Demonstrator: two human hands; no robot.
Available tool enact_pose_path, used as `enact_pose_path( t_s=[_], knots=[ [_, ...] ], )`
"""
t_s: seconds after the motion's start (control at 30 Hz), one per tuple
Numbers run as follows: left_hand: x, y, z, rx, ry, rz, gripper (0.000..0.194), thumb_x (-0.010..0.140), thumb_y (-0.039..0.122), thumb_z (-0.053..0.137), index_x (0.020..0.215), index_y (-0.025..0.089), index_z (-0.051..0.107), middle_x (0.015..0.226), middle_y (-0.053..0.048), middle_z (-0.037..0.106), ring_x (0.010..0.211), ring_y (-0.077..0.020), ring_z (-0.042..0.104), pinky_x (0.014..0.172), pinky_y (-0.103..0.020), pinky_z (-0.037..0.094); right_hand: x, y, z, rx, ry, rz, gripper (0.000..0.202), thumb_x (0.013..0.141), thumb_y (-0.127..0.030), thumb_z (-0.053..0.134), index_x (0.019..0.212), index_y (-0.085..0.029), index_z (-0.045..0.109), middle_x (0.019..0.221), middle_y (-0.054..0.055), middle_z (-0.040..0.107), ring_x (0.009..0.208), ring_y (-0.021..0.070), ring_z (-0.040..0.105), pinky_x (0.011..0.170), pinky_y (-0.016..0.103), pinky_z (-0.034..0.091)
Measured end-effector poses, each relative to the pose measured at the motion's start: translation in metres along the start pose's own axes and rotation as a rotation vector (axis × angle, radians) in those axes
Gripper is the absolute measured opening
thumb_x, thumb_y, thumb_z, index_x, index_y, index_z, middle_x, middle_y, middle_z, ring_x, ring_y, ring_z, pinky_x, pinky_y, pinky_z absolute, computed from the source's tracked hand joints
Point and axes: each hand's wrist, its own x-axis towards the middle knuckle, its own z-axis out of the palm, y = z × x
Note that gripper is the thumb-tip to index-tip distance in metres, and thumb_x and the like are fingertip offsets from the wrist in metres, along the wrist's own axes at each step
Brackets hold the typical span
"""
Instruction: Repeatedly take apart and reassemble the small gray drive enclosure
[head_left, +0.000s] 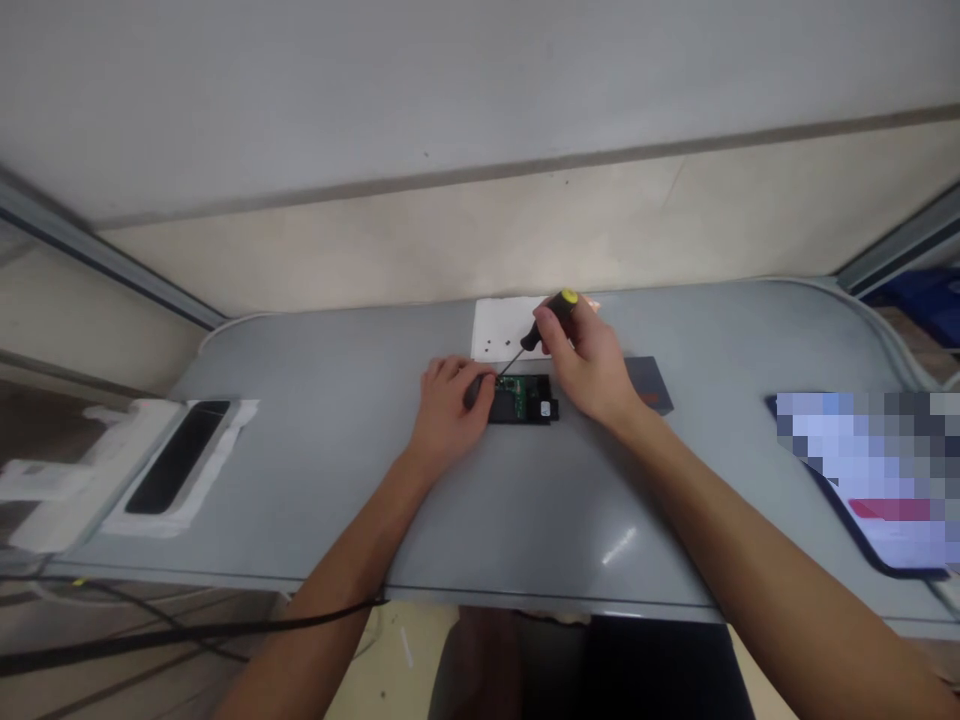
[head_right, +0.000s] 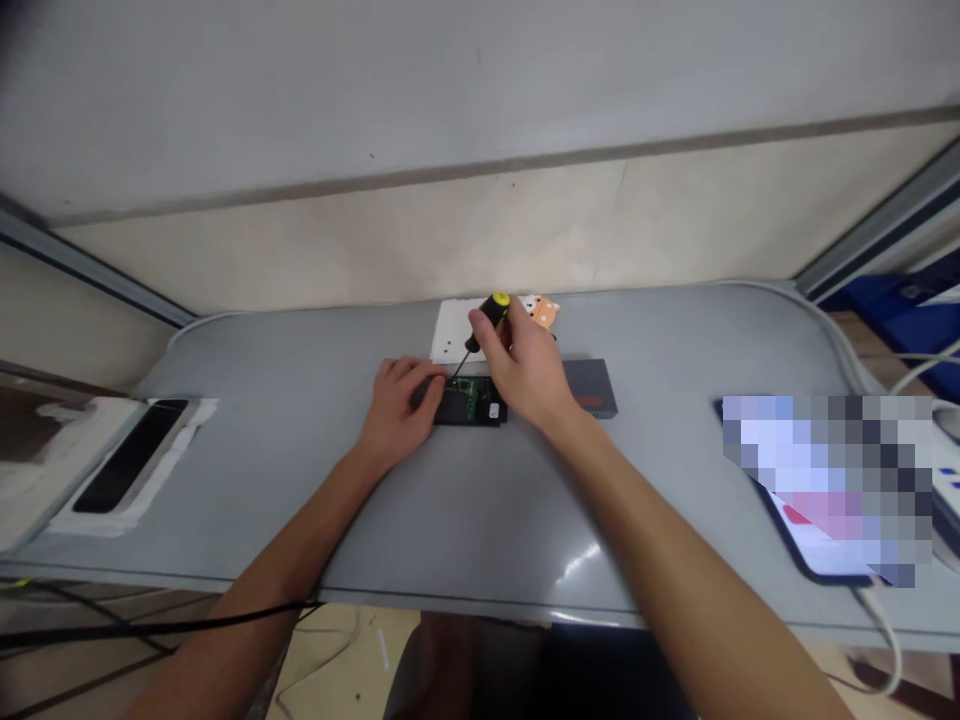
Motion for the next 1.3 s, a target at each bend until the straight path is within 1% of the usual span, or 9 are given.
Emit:
enact_pose_path(
  t_s=[0.17,0.47,0.6,0.83,1.03,1.3],
  knots=[
    [-0.001,0.000,0.000,0.010,-0.003,0.014,0.022,0.105,0.030,0.053,0.104,0.025,0.074,0.106,-0.007,0.072,0.105,-0.0273,0.056,0.103,-0.050,0.044,0.001,0.001,0.001,-0.011,0.006,0.012,0.041,0.102,-0.065,0.052,0.095,-0.025,0.059,0.076,0.001,0.063,0.073,0.0185,0.060,0.070,0.035,0.043],
    [-0.001,0.000,0.001,0.026,-0.002,0.016,0.020,0.104,0.028,0.053,0.103,0.026,0.074,0.104,-0.006,0.072,0.106,-0.0283,0.057,0.101,-0.050,0.045,-0.002,0.000,0.001,-0.001,-0.026,-0.026,0.036,0.104,-0.060,0.051,0.099,-0.025,0.058,0.080,0.002,0.065,0.076,0.0193,0.061,0.073,0.036,0.044],
    [0.000,-0.001,0.000,0.014,-0.023,0.028,0.019,0.102,0.024,0.053,0.103,0.026,0.072,0.100,-0.006,0.071,0.102,-0.0274,0.060,0.099,-0.048,0.047,-0.003,-0.003,0.001,-0.021,-0.032,-0.046,0.033,0.104,-0.057,0.053,0.101,-0.025,0.060,0.080,0.002,0.065,0.077,0.0193,0.060,0.070,0.035,0.042],
    [0.000,0.001,-0.002,0.010,-0.053,0.046,0.016,0.102,0.022,0.052,0.105,0.024,0.067,0.104,-0.006,0.072,0.102,-0.0263,0.064,0.097,-0.045,0.050,-0.005,-0.008,0.001,-0.055,-0.040,-0.068,0.030,0.104,-0.054,0.053,0.100,-0.025,0.059,0.086,0.003,0.068,0.079,0.0191,0.062,0.069,0.035,0.040],
    [0.000,0.003,-0.002,0.031,-0.043,0.054,0.015,0.102,0.023,0.050,0.102,0.024,0.065,0.103,-0.006,0.071,0.104,-0.0266,0.063,0.097,-0.045,0.050,-0.004,-0.009,0.001,-0.082,-0.028,-0.075,0.031,0.104,-0.054,0.053,0.098,-0.025,0.059,0.082,0.003,0.067,0.077,0.0191,0.061,0.065,0.034,0.039],
    [0.001,0.001,-0.003,0.017,-0.072,0.054,0.015,0.101,0.020,0.050,0.104,0.024,0.064,0.105,-0.006,0.071,0.105,-0.0267,0.063,0.097,-0.046,0.051,-0.004,-0.012,0.000,-0.076,-0.066,-0.065,0.029,0.105,-0.053,0.051,0.099,-0.025,0.058,0.080,0.003,0.066,0.075,0.0194,0.060,0.063,0.034,0.037]
  ],
)
